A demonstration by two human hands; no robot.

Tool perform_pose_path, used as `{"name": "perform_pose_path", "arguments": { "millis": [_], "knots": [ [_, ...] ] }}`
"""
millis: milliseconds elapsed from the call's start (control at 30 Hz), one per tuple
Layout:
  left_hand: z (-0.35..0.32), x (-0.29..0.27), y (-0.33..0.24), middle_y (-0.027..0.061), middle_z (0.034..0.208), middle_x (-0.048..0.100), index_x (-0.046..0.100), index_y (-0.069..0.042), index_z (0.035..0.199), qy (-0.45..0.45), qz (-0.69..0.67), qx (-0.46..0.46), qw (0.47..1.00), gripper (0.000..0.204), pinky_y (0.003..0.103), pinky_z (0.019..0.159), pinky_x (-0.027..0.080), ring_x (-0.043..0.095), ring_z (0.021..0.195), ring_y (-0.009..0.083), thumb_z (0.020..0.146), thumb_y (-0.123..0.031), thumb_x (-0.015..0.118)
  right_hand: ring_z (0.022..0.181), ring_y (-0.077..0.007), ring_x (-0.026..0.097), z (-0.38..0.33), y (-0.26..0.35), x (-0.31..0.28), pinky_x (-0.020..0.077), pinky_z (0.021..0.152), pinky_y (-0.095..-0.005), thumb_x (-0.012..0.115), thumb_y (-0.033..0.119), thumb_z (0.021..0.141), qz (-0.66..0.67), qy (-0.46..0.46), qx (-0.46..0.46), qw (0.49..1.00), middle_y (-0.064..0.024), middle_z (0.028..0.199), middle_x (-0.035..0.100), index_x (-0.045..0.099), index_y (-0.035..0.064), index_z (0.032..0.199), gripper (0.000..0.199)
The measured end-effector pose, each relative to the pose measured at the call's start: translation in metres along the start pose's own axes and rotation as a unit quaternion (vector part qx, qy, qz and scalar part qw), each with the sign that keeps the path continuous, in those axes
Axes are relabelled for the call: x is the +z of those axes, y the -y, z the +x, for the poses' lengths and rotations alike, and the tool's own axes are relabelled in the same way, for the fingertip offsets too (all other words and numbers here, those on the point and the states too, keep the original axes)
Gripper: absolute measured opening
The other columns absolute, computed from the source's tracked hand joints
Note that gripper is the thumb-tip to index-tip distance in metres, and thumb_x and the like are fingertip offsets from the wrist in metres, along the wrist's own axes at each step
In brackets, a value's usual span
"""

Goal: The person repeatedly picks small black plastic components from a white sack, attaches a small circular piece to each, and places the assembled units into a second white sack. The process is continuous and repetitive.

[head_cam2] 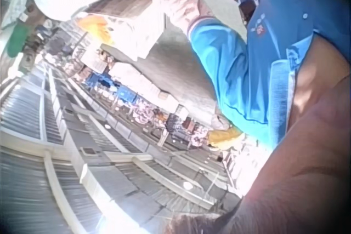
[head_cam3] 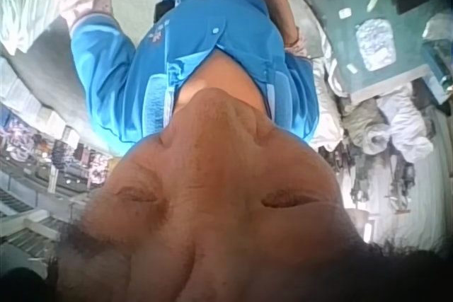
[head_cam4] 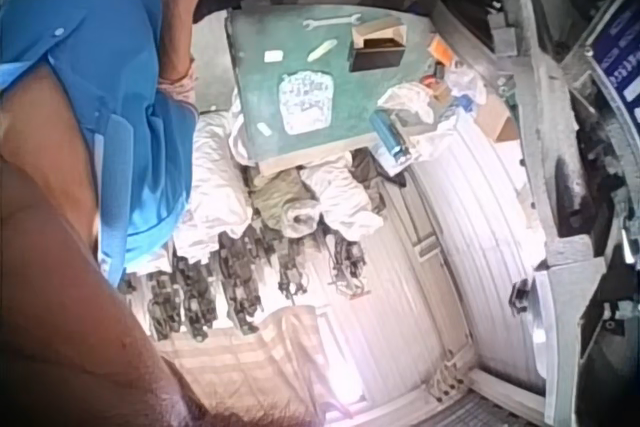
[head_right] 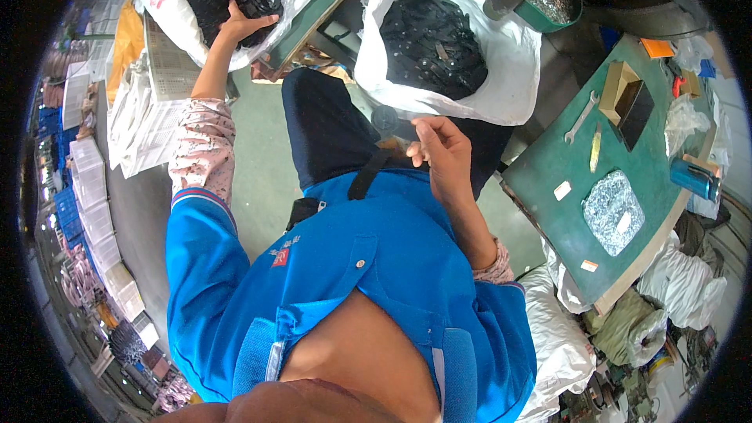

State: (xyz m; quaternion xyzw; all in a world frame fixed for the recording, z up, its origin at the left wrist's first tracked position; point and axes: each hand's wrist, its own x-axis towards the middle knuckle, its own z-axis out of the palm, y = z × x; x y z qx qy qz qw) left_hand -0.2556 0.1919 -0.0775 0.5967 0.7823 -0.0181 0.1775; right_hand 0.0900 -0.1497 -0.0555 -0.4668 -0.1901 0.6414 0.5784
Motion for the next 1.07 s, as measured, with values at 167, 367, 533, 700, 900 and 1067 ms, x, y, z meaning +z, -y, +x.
{"name": "perform_pose_path", "arguments": {
  "millis": [167,367,533,700,900,1067],
  "knots": [
    [0.023,0.007,0.020,0.0309,0.140,0.039,-0.004,-0.006,0.150,0.013,-0.039,0.057,0.997,0.143,0.040,0.108,0.035,0.036,0.131,0.0465,0.049,-0.055,0.086,0.055,-0.0080,0.053,0.000,0.000,0.000,0.0401,0.049,-0.0205,0.060,0.016,0.093,-0.003,-0.012,-0.008,1.000,-0.0052,0.068,0.060,0.063,-0.0015,0.100,0.019],
    [-0.007,-0.010,-0.012,0.0327,0.129,0.048,0.002,-0.013,0.151,0.039,0.011,0.059,0.997,0.130,0.042,0.093,0.049,0.048,0.119,0.0442,0.053,-0.035,0.085,0.056,-0.0082,0.054,0.000,0.001,0.000,0.0404,0.050,-0.0210,0.060,0.016,0.093,0.000,-0.012,-0.006,1.000,-0.0041,0.067,0.059,0.063,-0.0013,0.099,0.018],
    [-0.023,-0.006,-0.013,0.0321,0.119,0.055,0.007,-0.018,0.151,-0.031,0.006,0.081,0.996,0.123,0.043,0.095,0.046,0.054,0.113,0.0434,0.053,-0.025,0.082,0.061,-0.0111,0.056,0.001,0.001,-0.001,0.0416,0.052,-0.0244,0.059,0.016,0.094,0.050,0.008,0.016,0.999,-0.0072,0.079,0.062,0.063,-0.0020,0.102,0.020],
    [-0.037,-0.003,-0.013,0.0299,0.122,0.054,0.008,-0.019,0.150,-0.101,-0.061,0.121,0.986,0.121,0.043,0.099,0.043,0.053,0.114,0.0434,0.054,-0.017,0.082,0.073,-0.0151,0.059,0.002,0.004,-0.005,0.0439,0.059,-0.0274,0.056,0.013,0.095,0.170,0.069,0.069,0.981,-0.0092,0.092,0.063,0.062,-0.0022,0.109,0.022],
    [-0.045,-0.015,-0.019,0.0276,0.134,0.046,0.011,-0.012,0.150,-0.130,-0.255,0.125,0.950,0.117,0.037,0.101,0.041,0.047,0.124,0.0362,0.057,-0.011,0.081,0.082,-0.0206,0.062,0.002,0.003,-0.005,0.0492,0.068,-0.0313,0.054,0.008,0.094,0.190,0.120,0.073,0.972,-0.0123,0.097,0.063,0.056,-0.0016,0.120,0.028],
    [-0.019,-0.010,-0.001,0.0223,0.132,0.048,0.015,-0.008,0.149,-0.090,-0.468,0.149,0.866,0.111,0.035,0.098,0.043,0.053,0.112,0.0295,0.059,-0.004,0.079,0.084,-0.0229,0.063,0.000,0.007,-0.003,0.0505,0.071,-0.0332,0.054,0.006,0.093,0.177,0.154,0.065,0.970,-0.0142,0.098,0.063,0.051,-0.0012,0.126,0.034]
  ]
}}
